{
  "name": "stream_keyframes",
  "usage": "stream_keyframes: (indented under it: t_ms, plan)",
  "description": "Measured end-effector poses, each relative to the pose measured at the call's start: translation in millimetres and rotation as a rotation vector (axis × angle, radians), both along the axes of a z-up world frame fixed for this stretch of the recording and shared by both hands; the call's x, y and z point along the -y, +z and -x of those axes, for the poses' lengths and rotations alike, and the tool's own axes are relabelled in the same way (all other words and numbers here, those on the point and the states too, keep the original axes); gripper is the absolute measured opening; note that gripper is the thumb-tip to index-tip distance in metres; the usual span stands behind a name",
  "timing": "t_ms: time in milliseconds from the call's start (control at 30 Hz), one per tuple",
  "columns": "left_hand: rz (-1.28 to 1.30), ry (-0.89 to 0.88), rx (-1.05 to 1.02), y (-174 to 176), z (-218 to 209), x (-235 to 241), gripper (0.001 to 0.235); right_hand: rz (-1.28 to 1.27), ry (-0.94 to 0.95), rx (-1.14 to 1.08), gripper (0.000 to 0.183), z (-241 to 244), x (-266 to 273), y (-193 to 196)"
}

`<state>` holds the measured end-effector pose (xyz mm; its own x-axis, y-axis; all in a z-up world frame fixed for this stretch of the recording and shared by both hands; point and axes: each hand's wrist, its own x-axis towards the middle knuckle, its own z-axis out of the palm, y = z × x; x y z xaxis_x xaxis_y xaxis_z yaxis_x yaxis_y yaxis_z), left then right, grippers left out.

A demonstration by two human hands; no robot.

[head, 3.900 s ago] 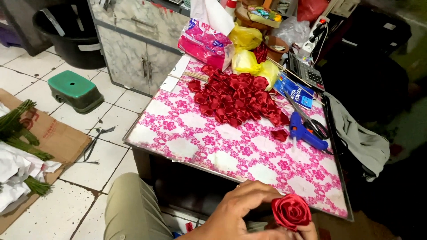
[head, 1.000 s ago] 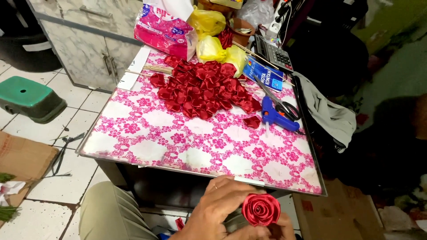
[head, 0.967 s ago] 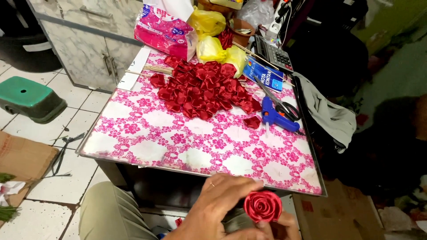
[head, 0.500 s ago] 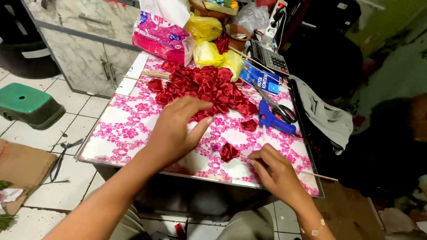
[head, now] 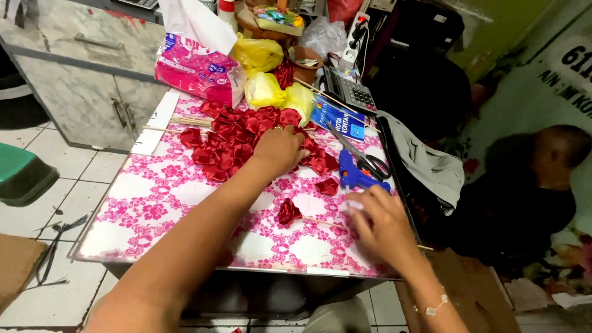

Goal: The person assembles artificial red silk roses by applying hot glue to folded petals and attaching them to wooden sticks. They repeatedly pick petals, apply glue, and shape the blooms while working at a cluttered table.

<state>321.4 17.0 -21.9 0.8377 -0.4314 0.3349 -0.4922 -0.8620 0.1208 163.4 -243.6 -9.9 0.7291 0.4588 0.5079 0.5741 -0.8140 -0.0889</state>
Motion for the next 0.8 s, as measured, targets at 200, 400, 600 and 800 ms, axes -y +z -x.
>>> stream_keyframes:
  t_ms: [200, 400, 600, 800]
  plan:
    - [0.174, -0.047, 0.010, -1, 18, -17, 0.045, 0.252, -0.373, -0.339, 0.055, -40, 9, 34]
    - [0.466, -0.058, -0.024, -18, -2, -24, 0.012, 0.389, -0.449, -0.440, 0.064, -91, 20, 3]
    - [1.027, -0.107, -0.135, 9, 5, -47, 0.012, 0.106, -0.387, -0.387, 0.054, -72, 8, 33]
    - [1.124, -0.141, -0.117, 28, 18, -52, 0.039, -0.467, -0.072, -0.174, 0.046, -79, -23, 62]
